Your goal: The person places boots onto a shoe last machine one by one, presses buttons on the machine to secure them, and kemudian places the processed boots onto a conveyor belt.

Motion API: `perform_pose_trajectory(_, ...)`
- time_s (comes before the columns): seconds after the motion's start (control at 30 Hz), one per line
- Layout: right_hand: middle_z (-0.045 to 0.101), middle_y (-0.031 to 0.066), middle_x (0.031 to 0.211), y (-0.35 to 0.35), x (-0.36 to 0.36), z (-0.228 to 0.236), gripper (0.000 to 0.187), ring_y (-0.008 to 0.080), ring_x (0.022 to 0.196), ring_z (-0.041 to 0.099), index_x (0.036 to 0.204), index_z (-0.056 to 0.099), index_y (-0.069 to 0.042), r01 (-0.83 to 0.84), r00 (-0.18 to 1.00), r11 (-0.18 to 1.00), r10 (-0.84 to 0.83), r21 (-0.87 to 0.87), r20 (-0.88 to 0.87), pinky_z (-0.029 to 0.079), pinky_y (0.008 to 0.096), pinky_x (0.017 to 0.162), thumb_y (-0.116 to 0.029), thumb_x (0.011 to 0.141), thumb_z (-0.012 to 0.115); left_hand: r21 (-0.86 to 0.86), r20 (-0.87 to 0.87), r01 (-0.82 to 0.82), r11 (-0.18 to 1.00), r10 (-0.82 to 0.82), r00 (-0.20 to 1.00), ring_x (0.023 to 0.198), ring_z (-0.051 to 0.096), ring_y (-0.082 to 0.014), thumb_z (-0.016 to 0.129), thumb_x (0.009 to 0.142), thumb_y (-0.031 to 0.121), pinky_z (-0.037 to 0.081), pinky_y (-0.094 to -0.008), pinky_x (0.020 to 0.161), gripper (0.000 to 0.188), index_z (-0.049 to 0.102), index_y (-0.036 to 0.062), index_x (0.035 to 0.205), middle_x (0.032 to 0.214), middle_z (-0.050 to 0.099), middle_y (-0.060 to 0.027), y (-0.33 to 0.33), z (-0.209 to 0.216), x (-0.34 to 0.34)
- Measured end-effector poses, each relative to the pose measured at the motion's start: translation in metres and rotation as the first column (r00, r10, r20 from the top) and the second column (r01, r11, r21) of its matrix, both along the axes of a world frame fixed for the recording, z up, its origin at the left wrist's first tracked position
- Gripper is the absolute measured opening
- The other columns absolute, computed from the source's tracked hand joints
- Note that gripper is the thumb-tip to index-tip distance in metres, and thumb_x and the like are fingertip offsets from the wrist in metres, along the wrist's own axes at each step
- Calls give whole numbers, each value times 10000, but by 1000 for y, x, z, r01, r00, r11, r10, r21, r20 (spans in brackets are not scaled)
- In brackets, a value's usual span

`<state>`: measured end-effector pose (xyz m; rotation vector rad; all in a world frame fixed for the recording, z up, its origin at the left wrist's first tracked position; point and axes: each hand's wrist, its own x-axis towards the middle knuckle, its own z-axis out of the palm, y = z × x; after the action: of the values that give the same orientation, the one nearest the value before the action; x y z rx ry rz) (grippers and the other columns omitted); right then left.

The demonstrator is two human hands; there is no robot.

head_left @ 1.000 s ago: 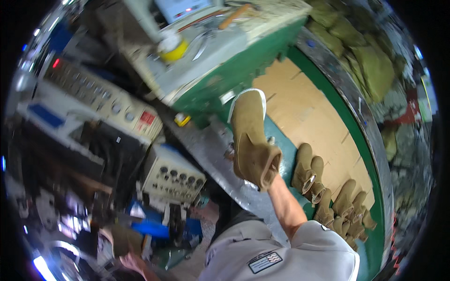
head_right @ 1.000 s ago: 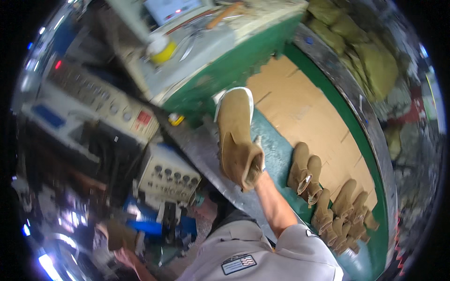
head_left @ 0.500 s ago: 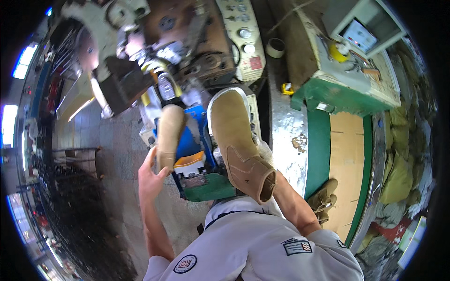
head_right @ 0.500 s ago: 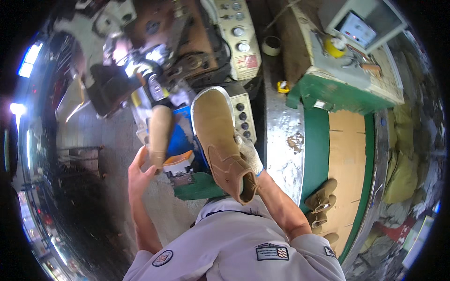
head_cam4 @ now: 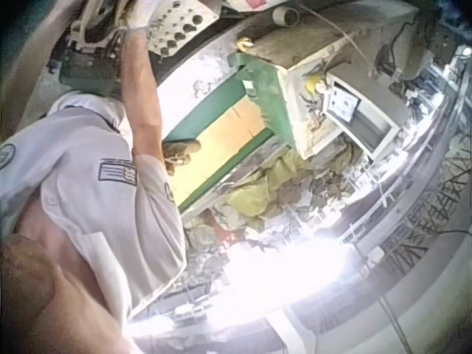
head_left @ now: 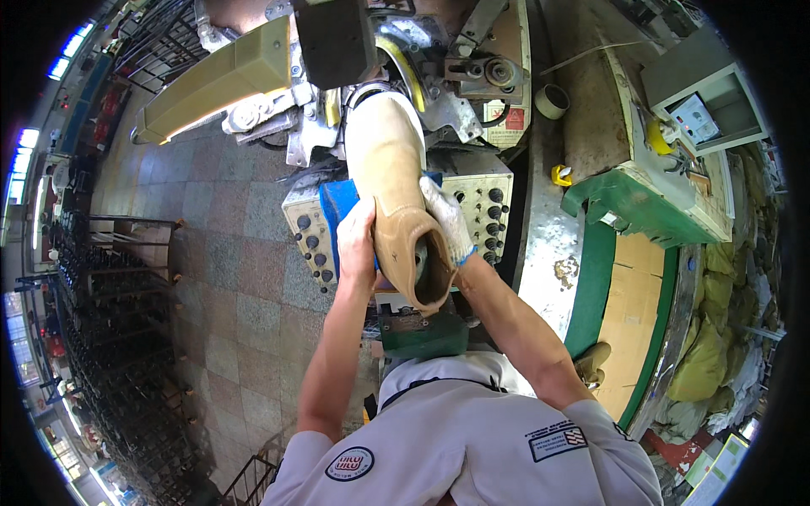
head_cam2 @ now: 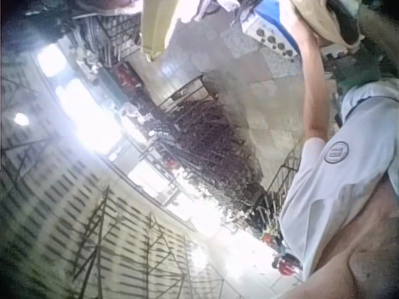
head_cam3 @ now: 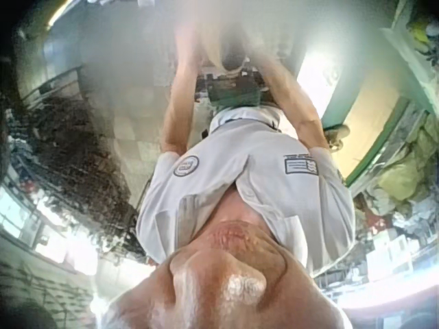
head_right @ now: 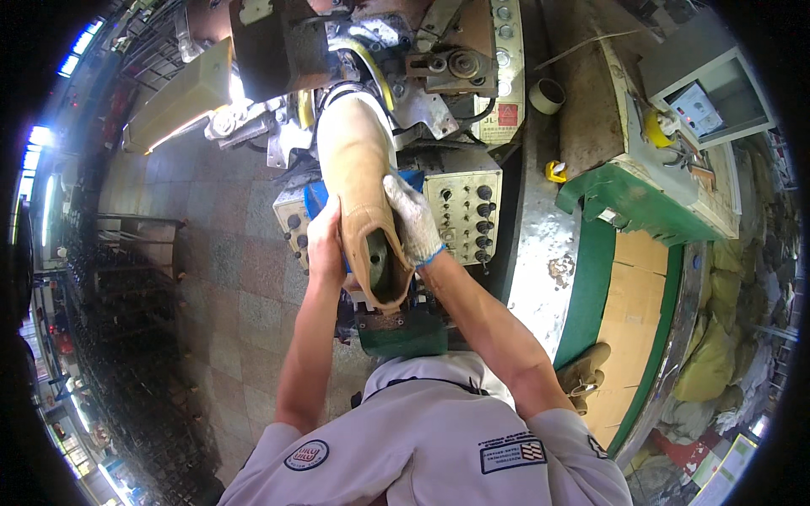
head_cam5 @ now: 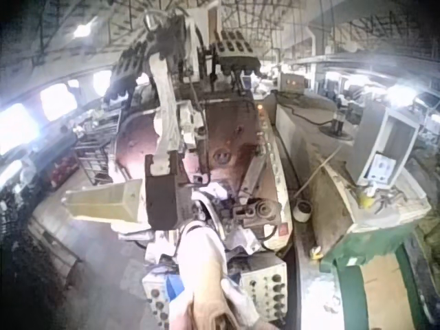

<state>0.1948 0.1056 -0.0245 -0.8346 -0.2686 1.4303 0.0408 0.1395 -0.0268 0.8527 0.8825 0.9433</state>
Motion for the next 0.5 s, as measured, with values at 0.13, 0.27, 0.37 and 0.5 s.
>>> perform_pose_trajectory(0.13,669,88,1245,24,-2,-2,458,142,1035,651,1347,607,12,50,999,998,-51,43,14,548,287,897,-286,1004,666,-1,87,-35,999,35,996,1045,669,-194,504,1068,329,531,-339,937,442,592,-26,1314,1189,686,-104,28,-15,4)
perform_pose_trajectory(0.27,676,98,1225,37,-4,-23,498,164,1080,627,1320,621,47,153,979,985,-140,-81,146,509,303,958,-281,959,722,-242,59,-63,968,80,995,1029,675,-195,435,1095,354,539,-333,918,458,636,-22,1261,1158,702,-122,30,-20,16)
perform_pose_trajectory(0.37,670,119,1229,35,-3,-33,543,175,1099,610,1320,610,74,155,958,984,-128,-88,257,489,306,969,-319,960,713,-313,176,-53,948,113,978,1081,679,-251,471,1079,288,566,-381,947,409,528,42,1401,1255,659,-131,24,-39,17)
perform_pose_trajectory(0.5,687,110,1178,39,-6,-16,525,158,1045,610,1288,633,72,177,927,983,-150,-49,343,493,293,928,-334,963,708,-261,191,20,965,31,981,1015,694,-191,373,1115,363,582,-353,866,482,578,-16,1331,1214,686,-133,32,-42,11)
